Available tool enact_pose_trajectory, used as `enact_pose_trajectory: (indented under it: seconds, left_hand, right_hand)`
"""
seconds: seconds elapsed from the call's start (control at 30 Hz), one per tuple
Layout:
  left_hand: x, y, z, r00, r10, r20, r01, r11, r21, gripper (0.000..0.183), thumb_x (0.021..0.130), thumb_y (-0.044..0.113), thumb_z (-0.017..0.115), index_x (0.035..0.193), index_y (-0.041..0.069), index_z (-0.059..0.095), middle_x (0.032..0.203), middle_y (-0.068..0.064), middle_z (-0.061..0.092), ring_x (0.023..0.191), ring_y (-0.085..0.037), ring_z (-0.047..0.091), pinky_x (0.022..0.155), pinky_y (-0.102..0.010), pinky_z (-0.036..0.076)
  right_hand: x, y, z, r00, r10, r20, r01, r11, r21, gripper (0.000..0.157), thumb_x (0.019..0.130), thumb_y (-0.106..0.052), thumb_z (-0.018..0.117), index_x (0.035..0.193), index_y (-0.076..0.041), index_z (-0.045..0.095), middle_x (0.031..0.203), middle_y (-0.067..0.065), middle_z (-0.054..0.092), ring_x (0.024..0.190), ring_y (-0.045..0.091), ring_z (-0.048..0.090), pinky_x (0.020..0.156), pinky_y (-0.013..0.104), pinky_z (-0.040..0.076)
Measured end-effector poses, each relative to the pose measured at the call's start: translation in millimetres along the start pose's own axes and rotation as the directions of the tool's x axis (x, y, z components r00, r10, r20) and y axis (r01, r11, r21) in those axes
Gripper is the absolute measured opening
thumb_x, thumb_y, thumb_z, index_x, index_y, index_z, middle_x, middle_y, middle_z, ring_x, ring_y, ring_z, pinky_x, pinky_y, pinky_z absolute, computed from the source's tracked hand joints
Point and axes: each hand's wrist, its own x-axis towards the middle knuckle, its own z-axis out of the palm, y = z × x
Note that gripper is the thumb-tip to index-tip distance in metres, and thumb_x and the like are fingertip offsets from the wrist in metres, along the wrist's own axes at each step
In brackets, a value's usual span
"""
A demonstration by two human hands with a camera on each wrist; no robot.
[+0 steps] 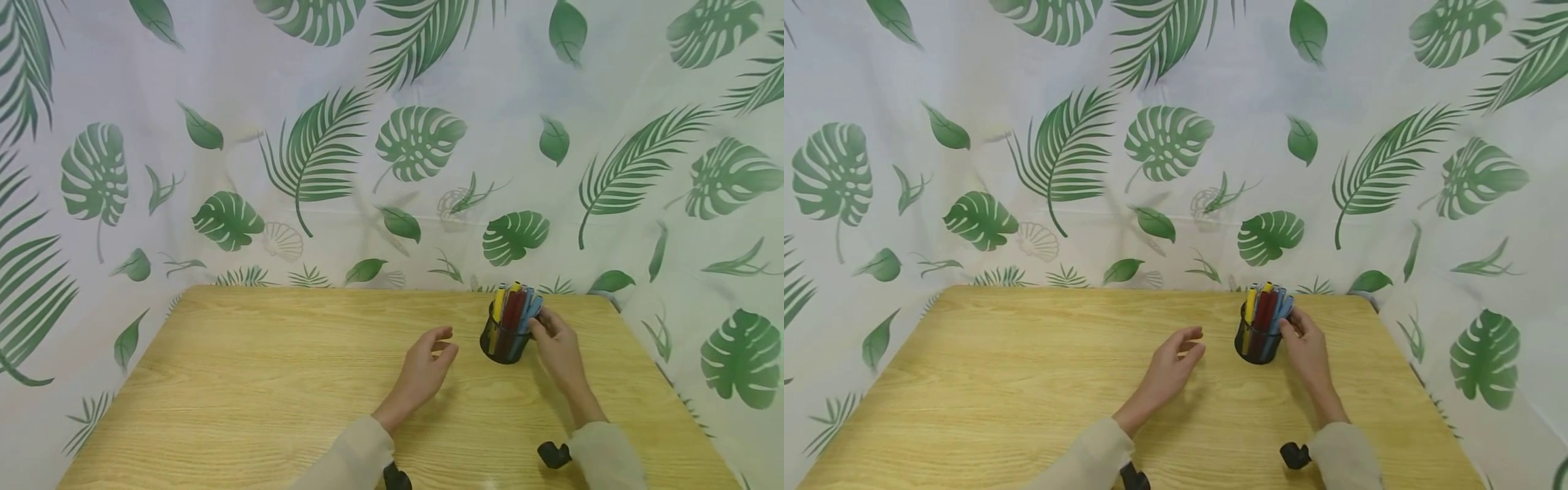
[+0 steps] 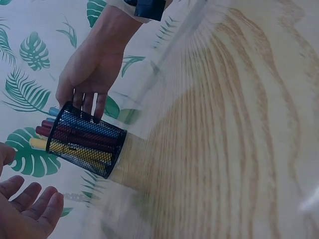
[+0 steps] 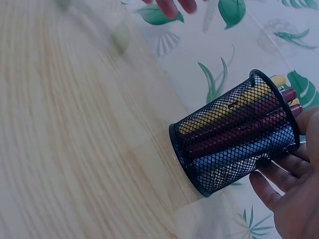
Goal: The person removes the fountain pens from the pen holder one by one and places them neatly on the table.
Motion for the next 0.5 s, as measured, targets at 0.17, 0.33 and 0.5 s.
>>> enact_pose_trajectory:
  seconds: [0.17,0.33,0.5]
  left_hand:
    - [2.4,1.2,1.0,1.000,0.003,-0.020,-0.003,1.000,-0.001,0.046,0.108,0.029,0.055,0.146,0.002,0.054,0.142,-0.010,0.059,0.122,-0.023,0.062,0.100,-0.039,0.052]
    - [4.7,0.7,1.9,0.999,-0.001,-0.045,0.001,1.000,-0.010,0.045,0.108,0.025,0.056,0.145,0.000,0.054,0.141,-0.011,0.060,0.121,-0.024,0.063,0.099,-0.039,0.053]
    - [6.8,0.7,2.2,0.998,-0.001,-0.066,0.000,1.000,-0.017,0.045,0.107,0.022,0.057,0.145,0.000,0.054,0.141,-0.012,0.060,0.121,-0.025,0.063,0.098,-0.039,0.053]
  right_hand:
    - [-5,-7,9.8,0.999,0.001,0.042,-0.001,1.000,-0.003,0.056,0.111,-0.028,0.050,0.153,0.007,0.041,0.143,0.029,0.055,0.107,-0.011,0.052,0.089,0.007,0.045]
    - [-12,-15,20.1,0.997,0.005,0.083,-0.006,1.000,0.017,0.056,0.110,-0.029,0.052,0.153,0.005,0.042,0.142,0.027,0.057,0.117,0.007,0.060,0.092,0.013,0.048]
    - [-16,-19,29.8,0.995,-0.006,0.105,0.001,0.999,0.054,0.055,0.110,-0.026,0.053,0.153,0.007,0.042,0.141,0.029,0.057,0.117,0.013,0.063,0.092,0.017,0.052]
